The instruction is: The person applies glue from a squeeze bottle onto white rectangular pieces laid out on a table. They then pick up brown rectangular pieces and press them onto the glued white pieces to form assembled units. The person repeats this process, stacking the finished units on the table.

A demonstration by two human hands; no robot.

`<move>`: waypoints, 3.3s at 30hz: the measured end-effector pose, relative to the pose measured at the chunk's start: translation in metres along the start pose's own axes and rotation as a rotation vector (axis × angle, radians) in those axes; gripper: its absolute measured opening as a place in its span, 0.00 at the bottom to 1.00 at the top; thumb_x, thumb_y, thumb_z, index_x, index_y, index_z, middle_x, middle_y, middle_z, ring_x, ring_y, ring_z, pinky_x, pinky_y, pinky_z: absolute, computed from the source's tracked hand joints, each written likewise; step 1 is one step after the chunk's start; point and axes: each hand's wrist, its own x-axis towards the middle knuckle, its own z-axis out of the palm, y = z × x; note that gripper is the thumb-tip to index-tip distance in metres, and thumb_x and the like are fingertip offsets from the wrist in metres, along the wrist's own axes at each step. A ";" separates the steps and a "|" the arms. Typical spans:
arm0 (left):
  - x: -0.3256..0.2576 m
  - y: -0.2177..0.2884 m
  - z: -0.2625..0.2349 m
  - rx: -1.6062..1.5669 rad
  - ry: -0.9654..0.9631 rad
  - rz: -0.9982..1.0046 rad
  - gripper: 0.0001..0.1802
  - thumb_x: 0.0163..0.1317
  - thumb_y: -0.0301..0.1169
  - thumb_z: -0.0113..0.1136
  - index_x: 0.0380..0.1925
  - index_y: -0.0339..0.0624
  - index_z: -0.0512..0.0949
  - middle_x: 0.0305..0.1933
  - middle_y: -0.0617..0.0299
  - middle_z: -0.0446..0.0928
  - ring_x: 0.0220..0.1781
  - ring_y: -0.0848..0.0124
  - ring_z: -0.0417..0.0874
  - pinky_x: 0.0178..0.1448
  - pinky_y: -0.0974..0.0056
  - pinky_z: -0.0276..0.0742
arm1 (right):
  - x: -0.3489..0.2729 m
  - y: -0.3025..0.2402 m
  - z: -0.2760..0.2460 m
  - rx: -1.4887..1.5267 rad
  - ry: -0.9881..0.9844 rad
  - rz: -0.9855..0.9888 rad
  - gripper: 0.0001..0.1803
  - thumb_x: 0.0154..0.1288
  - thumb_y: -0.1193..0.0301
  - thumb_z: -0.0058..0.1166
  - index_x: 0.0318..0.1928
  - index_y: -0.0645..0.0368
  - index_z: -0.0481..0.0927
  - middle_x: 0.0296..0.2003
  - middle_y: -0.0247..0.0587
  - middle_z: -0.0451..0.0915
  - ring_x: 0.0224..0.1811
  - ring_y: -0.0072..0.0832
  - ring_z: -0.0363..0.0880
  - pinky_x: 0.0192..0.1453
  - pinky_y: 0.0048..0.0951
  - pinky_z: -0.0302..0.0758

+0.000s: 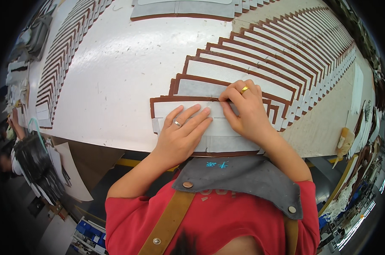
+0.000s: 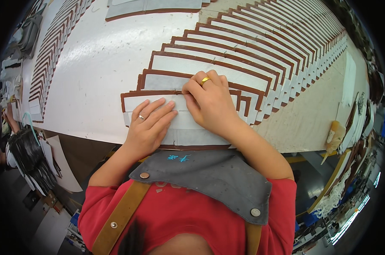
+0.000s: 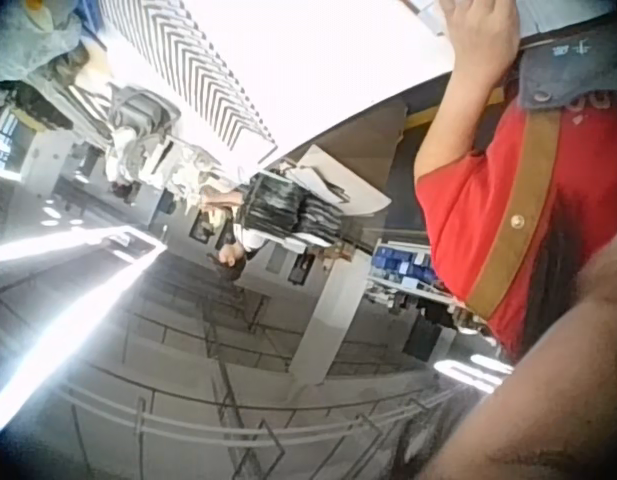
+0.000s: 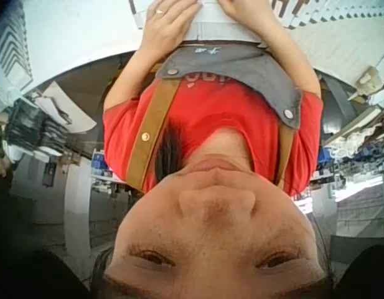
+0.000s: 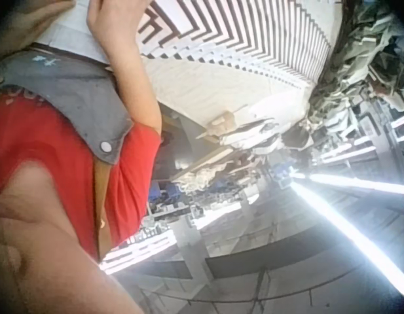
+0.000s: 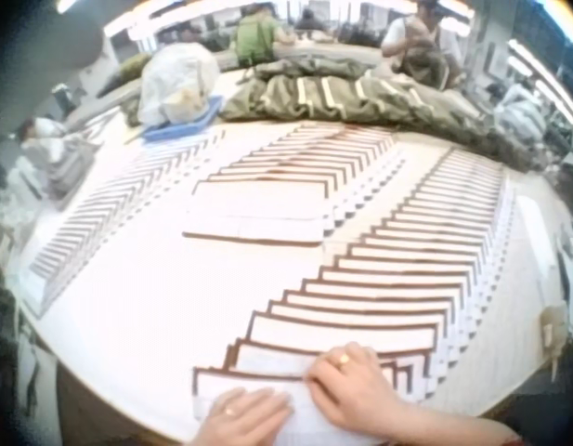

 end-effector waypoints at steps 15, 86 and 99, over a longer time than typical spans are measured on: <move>-0.023 -0.013 -0.012 -0.017 0.044 -0.120 0.19 0.54 0.24 0.58 0.49 0.43 0.74 0.59 0.56 0.67 0.65 0.55 0.63 0.69 0.46 0.57 | 0.003 -0.004 -0.001 -0.040 -0.033 0.010 0.08 0.50 0.77 0.56 0.33 0.53 0.74 0.32 0.33 0.72 0.37 0.32 0.67 0.43 0.34 0.61; 0.167 -0.239 -0.058 -0.093 0.543 -0.514 0.26 0.61 0.28 0.52 0.59 0.43 0.60 0.33 0.57 0.72 0.33 0.64 0.74 0.42 0.61 0.70 | 0.189 0.118 -0.019 0.322 0.247 0.439 0.19 0.56 0.75 0.54 0.48 0.63 0.67 0.20 0.37 0.73 0.23 0.28 0.73 0.32 0.29 0.71; 0.177 -0.237 -0.058 0.378 0.515 -0.381 0.22 0.58 0.28 0.55 0.54 0.42 0.68 0.51 0.51 0.71 0.55 0.55 0.69 0.55 0.51 0.64 | 0.184 0.125 0.001 -0.379 0.323 0.103 0.11 0.56 0.76 0.52 0.41 0.58 0.74 0.39 0.40 0.75 0.41 0.33 0.74 0.42 0.34 0.70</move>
